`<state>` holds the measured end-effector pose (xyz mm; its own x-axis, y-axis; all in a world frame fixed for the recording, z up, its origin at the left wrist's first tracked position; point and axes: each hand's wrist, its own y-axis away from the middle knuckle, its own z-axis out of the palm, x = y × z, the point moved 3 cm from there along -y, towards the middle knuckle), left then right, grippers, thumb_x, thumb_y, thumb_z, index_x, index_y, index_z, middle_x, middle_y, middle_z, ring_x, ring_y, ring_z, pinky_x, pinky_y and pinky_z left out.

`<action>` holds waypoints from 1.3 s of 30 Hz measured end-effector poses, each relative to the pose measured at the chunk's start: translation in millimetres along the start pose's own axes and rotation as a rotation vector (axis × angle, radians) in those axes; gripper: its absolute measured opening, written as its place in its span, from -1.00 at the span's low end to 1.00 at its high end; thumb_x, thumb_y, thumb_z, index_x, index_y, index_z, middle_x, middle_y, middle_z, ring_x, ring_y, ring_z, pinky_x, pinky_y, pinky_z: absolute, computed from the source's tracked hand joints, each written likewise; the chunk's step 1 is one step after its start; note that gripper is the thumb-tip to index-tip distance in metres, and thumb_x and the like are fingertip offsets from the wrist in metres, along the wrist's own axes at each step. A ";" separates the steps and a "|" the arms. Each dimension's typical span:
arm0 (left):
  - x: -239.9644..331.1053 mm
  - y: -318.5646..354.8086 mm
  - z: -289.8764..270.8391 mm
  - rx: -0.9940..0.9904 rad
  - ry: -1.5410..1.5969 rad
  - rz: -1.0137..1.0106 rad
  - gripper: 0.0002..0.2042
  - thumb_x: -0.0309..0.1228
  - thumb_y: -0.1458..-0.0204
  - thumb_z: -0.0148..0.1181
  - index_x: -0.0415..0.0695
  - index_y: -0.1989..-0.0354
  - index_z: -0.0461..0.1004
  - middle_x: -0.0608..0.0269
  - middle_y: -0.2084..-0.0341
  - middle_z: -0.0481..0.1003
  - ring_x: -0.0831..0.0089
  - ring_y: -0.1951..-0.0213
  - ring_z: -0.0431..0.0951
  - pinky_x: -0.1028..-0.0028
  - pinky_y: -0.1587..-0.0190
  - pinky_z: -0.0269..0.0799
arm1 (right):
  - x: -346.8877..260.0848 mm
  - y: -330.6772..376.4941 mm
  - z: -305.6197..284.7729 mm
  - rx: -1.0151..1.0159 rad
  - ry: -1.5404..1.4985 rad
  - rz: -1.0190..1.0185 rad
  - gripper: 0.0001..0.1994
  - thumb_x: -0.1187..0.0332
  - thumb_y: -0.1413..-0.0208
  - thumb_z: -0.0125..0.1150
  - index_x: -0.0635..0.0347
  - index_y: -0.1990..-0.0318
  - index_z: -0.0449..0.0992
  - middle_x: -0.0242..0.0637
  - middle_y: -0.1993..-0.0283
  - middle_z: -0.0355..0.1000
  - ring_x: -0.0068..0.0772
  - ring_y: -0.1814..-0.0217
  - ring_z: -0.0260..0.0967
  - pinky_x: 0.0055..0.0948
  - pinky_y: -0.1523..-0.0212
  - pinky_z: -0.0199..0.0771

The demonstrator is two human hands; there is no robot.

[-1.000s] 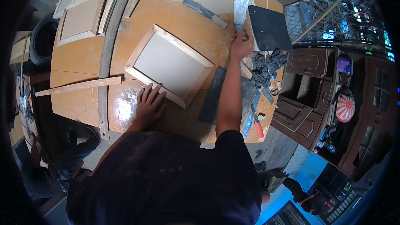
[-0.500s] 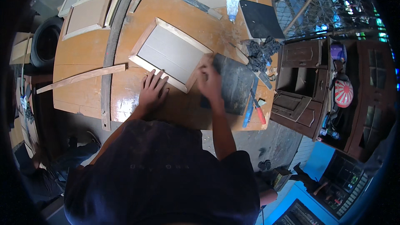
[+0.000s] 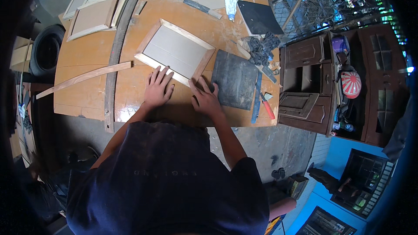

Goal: Assembling and applying glue to wooden frames on a workbench.

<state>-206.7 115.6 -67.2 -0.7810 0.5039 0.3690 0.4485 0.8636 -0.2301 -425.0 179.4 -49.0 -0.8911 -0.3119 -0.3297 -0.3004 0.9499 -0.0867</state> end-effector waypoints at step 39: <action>-2.3 -1.1 5.4 -0.026 -0.003 -0.029 -0.52 -0.12 -0.16 0.11 0.09 -0.26 0.41 0.26 -0.40 0.19 0.13 -0.45 0.05 -0.01 -0.41 -0.08 | 12.9 20.7 14.0 -0.027 -0.003 0.008 -0.58 0.28 -0.31 -0.05 -0.05 -0.31 0.40 -0.42 -0.35 0.36 -0.35 -0.56 0.01 0.37 -0.35 -0.27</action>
<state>-207.8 113.5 -72.7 -0.7950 0.4785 0.3728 0.4368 0.8781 -0.1955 -438.0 195.4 -68.2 -0.8926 -0.3038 -0.3332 -0.3020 0.9515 -0.0586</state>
